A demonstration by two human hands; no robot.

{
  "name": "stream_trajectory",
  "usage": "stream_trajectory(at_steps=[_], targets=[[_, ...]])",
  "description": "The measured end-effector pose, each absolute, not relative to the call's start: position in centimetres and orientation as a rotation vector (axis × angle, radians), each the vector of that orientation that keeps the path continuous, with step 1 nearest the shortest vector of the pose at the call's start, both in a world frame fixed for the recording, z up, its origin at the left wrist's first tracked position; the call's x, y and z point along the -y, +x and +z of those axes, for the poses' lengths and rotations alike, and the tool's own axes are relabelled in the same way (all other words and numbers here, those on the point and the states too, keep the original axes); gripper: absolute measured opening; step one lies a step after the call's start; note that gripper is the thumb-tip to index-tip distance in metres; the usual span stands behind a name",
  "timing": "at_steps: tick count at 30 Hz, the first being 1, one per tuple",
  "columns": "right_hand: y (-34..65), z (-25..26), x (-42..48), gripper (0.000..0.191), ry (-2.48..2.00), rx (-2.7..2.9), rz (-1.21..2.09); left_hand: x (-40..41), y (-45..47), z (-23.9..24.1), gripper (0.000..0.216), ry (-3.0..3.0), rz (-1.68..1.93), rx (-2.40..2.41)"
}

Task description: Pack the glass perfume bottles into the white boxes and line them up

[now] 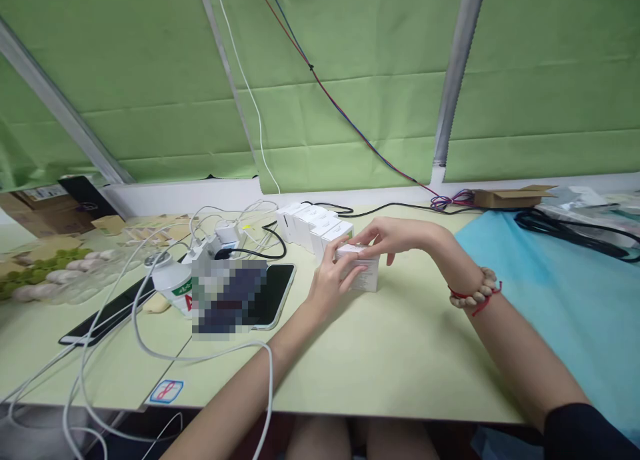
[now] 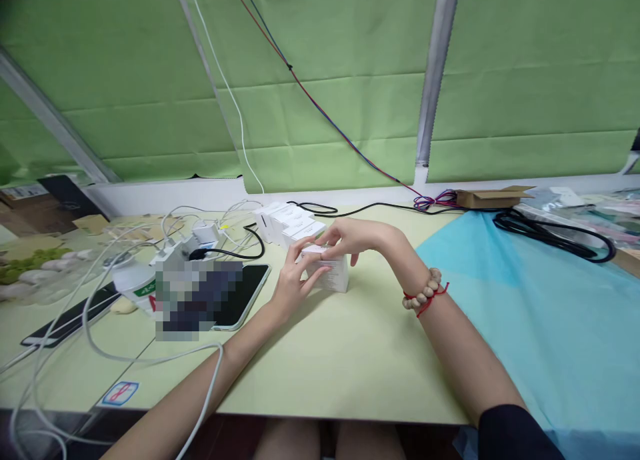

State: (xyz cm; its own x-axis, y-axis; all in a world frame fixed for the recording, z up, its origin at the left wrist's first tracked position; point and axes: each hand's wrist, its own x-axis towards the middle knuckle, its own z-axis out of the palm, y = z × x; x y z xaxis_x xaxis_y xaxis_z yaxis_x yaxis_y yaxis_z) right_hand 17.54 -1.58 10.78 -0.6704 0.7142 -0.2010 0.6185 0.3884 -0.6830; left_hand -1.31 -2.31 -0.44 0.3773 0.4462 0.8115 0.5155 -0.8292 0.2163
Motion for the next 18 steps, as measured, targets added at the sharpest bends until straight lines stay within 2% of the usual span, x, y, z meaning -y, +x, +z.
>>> stream_trajectory(at_steps=[11, 18], targets=[[17.89, 10.38, 0.9, 0.044, -1.143, 2.517, 1.279, 1.92, -1.34, -0.92, 0.019, -2.516, -1.458, 0.873], [18.11, 10.23, 0.79, 0.046, -1.136, 2.467, 1.352, 2.1, -1.15, -1.14, 0.022, -2.469, -1.264, 0.966]])
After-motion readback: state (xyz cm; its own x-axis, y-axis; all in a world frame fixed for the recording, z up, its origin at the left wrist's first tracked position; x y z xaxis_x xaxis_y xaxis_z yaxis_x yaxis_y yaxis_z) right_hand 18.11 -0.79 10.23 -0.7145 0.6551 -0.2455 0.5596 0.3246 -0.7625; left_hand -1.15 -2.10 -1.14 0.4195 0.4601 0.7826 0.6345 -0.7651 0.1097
